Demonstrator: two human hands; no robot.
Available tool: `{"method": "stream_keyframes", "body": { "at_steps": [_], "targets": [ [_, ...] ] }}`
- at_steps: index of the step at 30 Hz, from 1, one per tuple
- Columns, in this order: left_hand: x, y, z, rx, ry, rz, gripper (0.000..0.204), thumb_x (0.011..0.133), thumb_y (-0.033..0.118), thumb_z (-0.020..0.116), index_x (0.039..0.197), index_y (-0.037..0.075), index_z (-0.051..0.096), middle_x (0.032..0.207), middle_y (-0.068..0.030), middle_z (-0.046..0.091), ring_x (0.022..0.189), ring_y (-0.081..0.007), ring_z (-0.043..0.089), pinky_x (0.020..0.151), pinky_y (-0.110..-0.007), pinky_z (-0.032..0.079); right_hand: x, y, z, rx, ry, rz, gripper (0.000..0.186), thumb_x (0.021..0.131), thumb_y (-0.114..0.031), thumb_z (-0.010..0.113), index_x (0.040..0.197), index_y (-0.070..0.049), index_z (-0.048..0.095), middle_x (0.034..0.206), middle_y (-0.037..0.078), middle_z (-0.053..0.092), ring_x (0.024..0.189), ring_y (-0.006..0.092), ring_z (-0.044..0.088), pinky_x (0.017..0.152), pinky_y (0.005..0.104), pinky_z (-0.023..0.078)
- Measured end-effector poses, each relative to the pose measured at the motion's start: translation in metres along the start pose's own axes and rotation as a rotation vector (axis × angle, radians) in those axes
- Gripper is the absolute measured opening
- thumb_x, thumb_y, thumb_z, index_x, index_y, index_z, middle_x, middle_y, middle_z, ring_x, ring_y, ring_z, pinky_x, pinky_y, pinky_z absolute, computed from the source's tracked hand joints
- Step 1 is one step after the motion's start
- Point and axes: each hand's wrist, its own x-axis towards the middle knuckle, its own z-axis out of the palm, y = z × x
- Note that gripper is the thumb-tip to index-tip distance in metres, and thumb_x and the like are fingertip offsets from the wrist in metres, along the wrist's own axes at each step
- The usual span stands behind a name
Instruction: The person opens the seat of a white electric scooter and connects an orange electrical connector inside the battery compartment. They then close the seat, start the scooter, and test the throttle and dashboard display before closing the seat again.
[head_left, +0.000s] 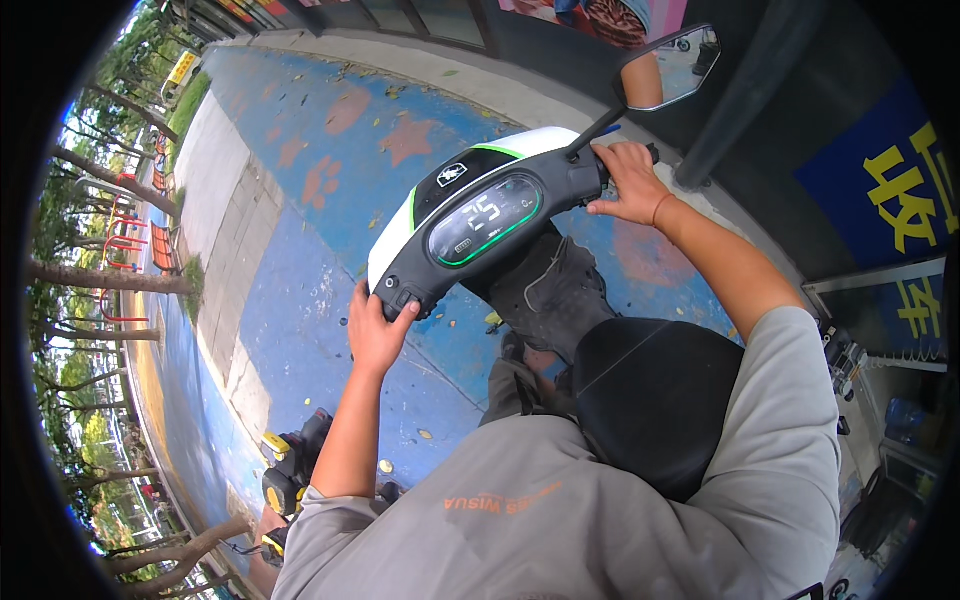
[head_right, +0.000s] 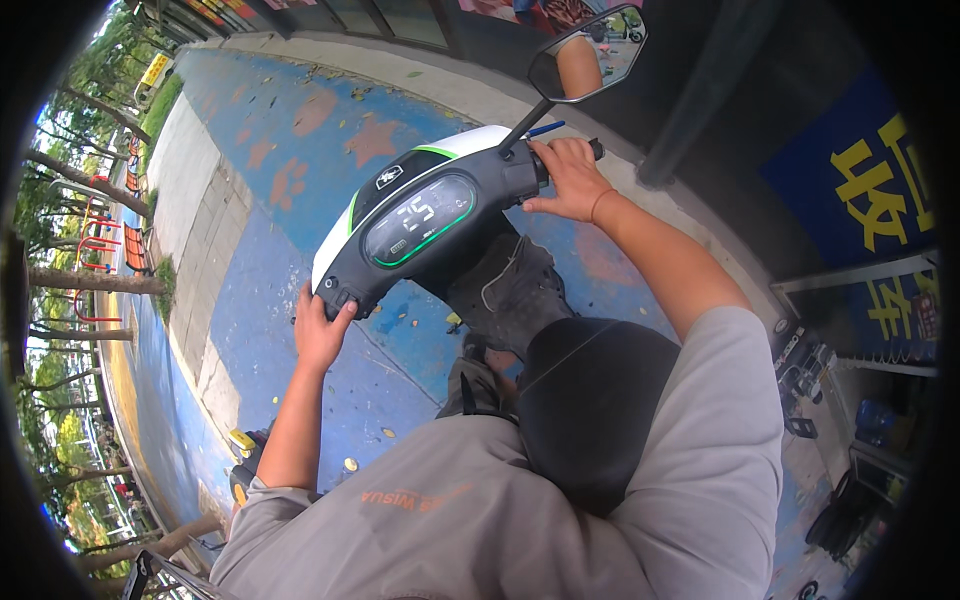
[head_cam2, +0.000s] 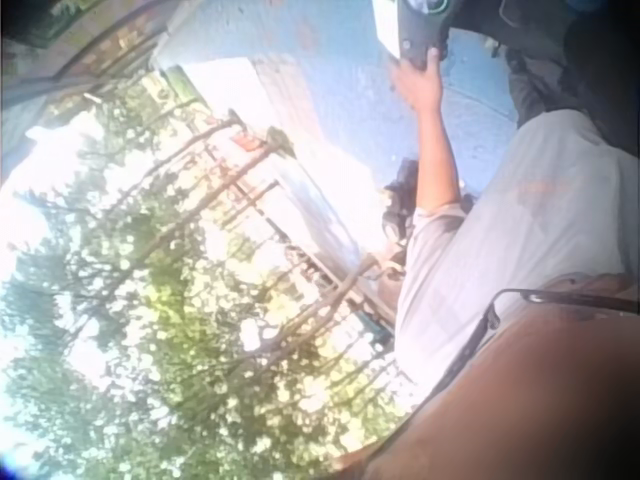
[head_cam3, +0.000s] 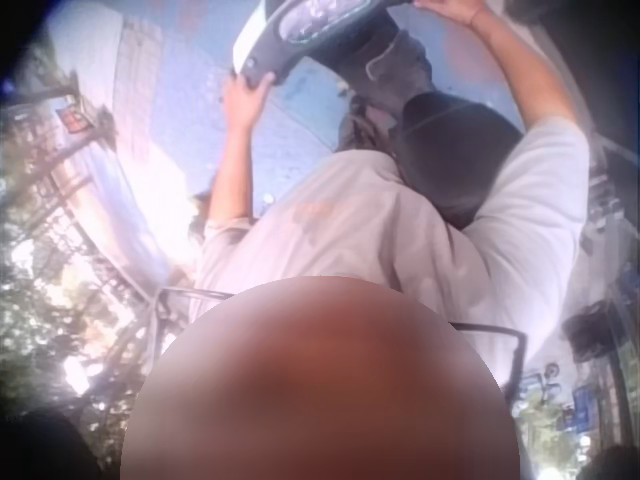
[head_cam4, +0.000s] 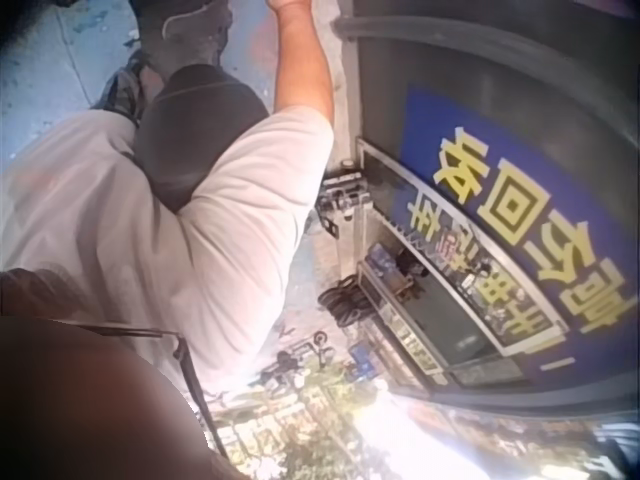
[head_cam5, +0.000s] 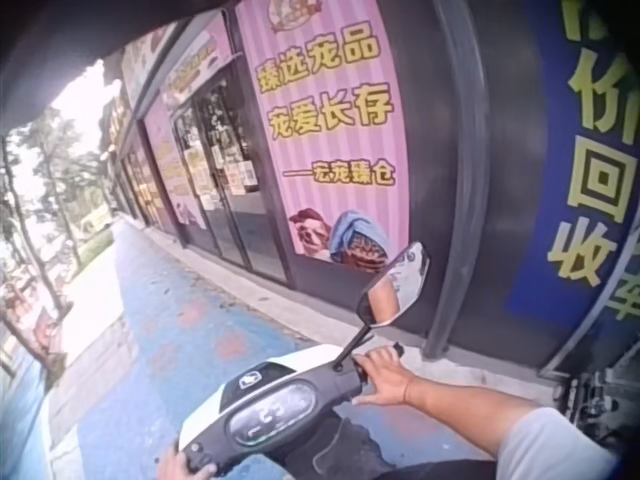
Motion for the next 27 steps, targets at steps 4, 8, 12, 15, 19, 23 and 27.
{"method": "stream_keyframes", "body": {
  "at_steps": [4, 8, 12, 15, 19, 23, 27],
  "targets": [
    [-0.001, -0.014, 0.005, 0.075, 0.012, 0.015, 0.083, 0.089, 0.064, 0.083, 0.124, -0.01, 0.071, 0.161, -0.0324, 0.052, 0.145, -0.0505, 0.054, 0.12, -0.055, 0.046, 0.007, -0.007, 0.005, -0.023, -0.001, 0.024, 0.118, 0.074, -0.077, 0.086, 0.163, -0.007, 0.05, 0.135, 0.021, 0.056, 0.137, 0.0453, 0.048, 0.125, 0.0561, 0.028],
    [0.007, -0.003, -0.008, 0.07, -0.079, 0.013, 0.086, 0.093, 0.065, 0.077, 0.139, -0.006, 0.066, 0.165, -0.0301, 0.048, 0.147, -0.0509, 0.05, 0.122, -0.056, 0.042, -0.001, 0.0, 0.012, -0.115, 0.016, 0.018, 0.132, 0.069, -0.088, 0.081, 0.16, 0.002, 0.048, 0.135, 0.023, 0.055, 0.135, 0.0461, 0.047, 0.123, 0.0598, 0.027],
    [0.01, -0.04, 0.004, -0.283, -0.035, -0.029, 0.073, 0.106, 0.063, 0.065, 0.136, -0.002, 0.058, 0.154, -0.0312, 0.057, 0.144, -0.0483, 0.054, 0.122, -0.056, 0.039, -0.002, -0.005, 0.013, -0.079, -0.015, 0.037, 0.127, 0.069, -0.085, 0.081, 0.154, 0.003, 0.049, 0.137, 0.026, 0.053, 0.136, 0.0485, 0.046, 0.123, 0.0619, 0.027],
    [0.019, -0.037, -0.01, -0.566, -0.101, -0.215, 0.066, 0.115, 0.062, 0.05, 0.135, -0.001, 0.056, 0.138, -0.0285, 0.066, 0.134, -0.0454, 0.062, 0.117, -0.054, 0.041, -0.009, 0.001, 0.014, -0.056, -0.047, 0.039, 0.117, 0.074, -0.077, 0.082, 0.153, 0.003, 0.049, 0.144, 0.028, 0.05, 0.142, 0.0503, 0.042, 0.125, 0.0634, 0.024],
    [0.067, -0.035, -0.024, -0.638, -0.174, -0.35, 0.073, 0.118, 0.065, 0.039, 0.134, -0.003, 0.06, 0.129, -0.0262, 0.07, 0.123, -0.042, 0.064, 0.109, -0.047, 0.047, -0.017, 0.005, 0.005, -0.044, -0.108, 0.05, 0.112, 0.08, -0.073, 0.077, 0.16, -0.001, 0.046, 0.149, 0.026, 0.05, 0.141, 0.0487, 0.042, 0.122, 0.0604, 0.026],
    [0.182, -0.081, 0.012, -0.899, -0.315, -0.291, 0.08, 0.115, 0.073, 0.04, 0.133, 0.001, 0.071, 0.133, -0.0178, 0.07, 0.128, -0.0308, 0.063, 0.112, -0.048, 0.047, -0.018, 0.008, -0.009, 0.048, -0.221, 0.083, 0.12, 0.083, -0.084, 0.071, 0.162, 0.002, 0.043, 0.154, 0.029, 0.047, 0.146, 0.0491, 0.04, 0.126, 0.0619, 0.022],
    [0.31, -0.124, 0.097, -1.067, -0.387, -0.379, 0.084, 0.113, 0.076, 0.044, 0.136, 0.0, 0.073, 0.133, -0.0145, 0.071, 0.124, -0.0282, 0.064, 0.112, -0.05, 0.049, -0.029, 0.03, 0.003, 0.033, -0.198, 0.115, 0.129, 0.078, -0.091, 0.071, 0.161, 0.004, 0.043, 0.152, 0.03, 0.047, 0.144, 0.0503, 0.04, 0.126, 0.0634, 0.024]
  ]
}}
